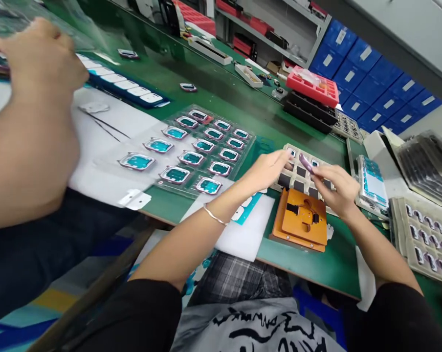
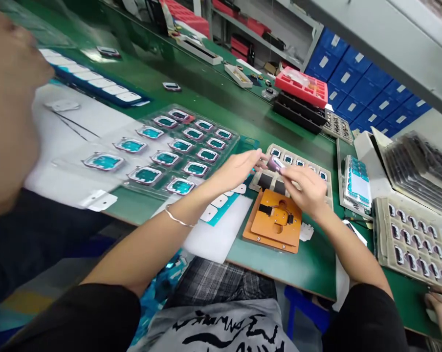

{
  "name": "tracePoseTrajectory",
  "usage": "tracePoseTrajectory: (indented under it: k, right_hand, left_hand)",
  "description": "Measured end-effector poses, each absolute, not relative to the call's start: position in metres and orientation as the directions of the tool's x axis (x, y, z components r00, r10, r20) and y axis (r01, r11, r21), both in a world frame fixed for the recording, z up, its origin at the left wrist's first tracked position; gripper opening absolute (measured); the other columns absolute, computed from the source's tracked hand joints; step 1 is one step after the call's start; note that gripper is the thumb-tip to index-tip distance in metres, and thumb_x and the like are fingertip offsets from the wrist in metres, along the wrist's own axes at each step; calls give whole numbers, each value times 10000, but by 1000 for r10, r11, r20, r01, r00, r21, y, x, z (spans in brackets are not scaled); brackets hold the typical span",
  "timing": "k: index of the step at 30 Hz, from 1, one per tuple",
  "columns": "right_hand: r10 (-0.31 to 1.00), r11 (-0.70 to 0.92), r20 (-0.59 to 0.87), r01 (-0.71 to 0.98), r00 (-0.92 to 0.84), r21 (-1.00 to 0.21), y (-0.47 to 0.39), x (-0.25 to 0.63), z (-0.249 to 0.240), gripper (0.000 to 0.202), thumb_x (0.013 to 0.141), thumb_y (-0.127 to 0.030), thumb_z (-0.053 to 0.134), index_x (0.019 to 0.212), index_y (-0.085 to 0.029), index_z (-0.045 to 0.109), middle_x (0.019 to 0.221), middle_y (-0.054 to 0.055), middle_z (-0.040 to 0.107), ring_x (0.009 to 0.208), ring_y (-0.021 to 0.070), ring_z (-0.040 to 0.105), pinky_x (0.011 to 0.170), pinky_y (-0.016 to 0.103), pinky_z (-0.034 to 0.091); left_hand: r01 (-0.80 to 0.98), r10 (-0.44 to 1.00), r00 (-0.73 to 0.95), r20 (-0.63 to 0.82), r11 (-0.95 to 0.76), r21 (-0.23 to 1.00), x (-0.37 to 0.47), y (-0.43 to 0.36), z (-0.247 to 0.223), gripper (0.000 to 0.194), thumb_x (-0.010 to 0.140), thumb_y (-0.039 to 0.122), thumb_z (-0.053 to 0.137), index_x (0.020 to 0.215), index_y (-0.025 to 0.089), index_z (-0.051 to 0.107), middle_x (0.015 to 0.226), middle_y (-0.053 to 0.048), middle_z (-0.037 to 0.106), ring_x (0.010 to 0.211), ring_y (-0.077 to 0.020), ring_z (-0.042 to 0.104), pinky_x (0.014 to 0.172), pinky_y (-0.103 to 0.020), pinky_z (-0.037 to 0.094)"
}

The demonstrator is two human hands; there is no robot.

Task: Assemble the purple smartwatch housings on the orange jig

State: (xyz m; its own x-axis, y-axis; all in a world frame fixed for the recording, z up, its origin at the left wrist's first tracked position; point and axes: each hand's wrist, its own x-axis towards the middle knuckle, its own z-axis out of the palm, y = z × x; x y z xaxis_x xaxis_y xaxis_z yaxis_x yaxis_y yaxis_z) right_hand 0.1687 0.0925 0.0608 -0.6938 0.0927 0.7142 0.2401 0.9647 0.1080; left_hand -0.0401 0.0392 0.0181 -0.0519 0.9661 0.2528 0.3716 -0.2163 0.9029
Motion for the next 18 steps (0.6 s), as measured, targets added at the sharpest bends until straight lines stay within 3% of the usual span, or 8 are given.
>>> tracePoseTrajectory:
  k: [2, 4, 5, 9, 12, 14, 18]
  right_hand:
    - [256, 920, 573, 379, -779, 104, 125, 142, 60, 179, 1005, -213, 573, 1033, -183, 747, 1006, 122, 779, 951, 236, 743, 851, 376, 612]
    - [407, 868, 369, 480, -836, 130, 159, 108, 57, 226, 1024, -195, 535, 1093, -164, 747, 1100, 129, 764, 1048, 228, 716, 948, 362, 574]
    - [435, 858, 317, 494, -843, 137, 174, 90, 56, 229, 1021, -183, 539, 1114, -162, 747, 1133, 126, 758, 1084, 228, 704, 974, 350, 558]
    - [553, 794, 183, 581, -813, 181, 215, 29, 49, 284, 1027, -170, 509, 1218, -146, 717, 1264, 165, 707, 1189, 273, 653, 996, 367, 523]
    - [633, 745, 91, 637, -769, 198, 219, 6, 46, 273, 1005, -265, 584, 1201, -119, 706, 1211, 187, 713, 1044, 267, 699, 897, 370, 554]
    - [628, 757, 47, 624, -776, 192, 209, 4, 43, 296, 990, -309, 610, 1194, -112, 697, 1206, 164, 715, 990, 254, 712, 866, 389, 568]
    - [561, 816, 40, 560, -827, 142, 191, 22, 31, 251, 949, -242, 560, 1042, -111, 753, 1184, 184, 730, 1050, 333, 713, 858, 409, 566]
  left_hand:
    - [725, 961, -230, 153, 65, 685, -47, 37, 21, 433, 1074, 361, 357, 1311, 97, 605, 1310, -200, 645, 1270, -332, 580, 1088, -446, 446]
    - [837, 959, -283, 29, 232, 496, -51, 34, 21, 449, 1020, 296, 501, 1372, 20, 537, 1418, -278, 540, 1380, -415, 460, 1144, -497, 379]
    - [843, 958, -284, -24, 262, 470, -51, 33, 20, 501, 988, 306, 571, 1380, -3, 521, 1427, -304, 517, 1386, -442, 440, 1137, -503, 383]
    - [858, 953, -268, -140, 302, 416, -48, 36, 13, 605, 923, 348, 700, 1412, 54, 499, 1445, -290, 499, 1381, -431, 442, 1116, -486, 417]
    - [860, 939, -294, -178, 342, 380, -45, 38, 12, 615, 901, 328, 740, 1421, 105, 499, 1465, -274, 476, 1385, -418, 435, 1109, -499, 431]
    - [854, 933, -304, -193, 357, 379, -43, 37, 12, 621, 879, 335, 774, 1411, 144, 517, 1463, -249, 479, 1383, -394, 441, 1094, -481, 453]
    - [831, 940, -296, -167, 340, 440, -45, 40, 7, 629, 839, 348, 817, 1390, 213, 545, 1465, -182, 473, 1399, -350, 430, 1088, -445, 477]
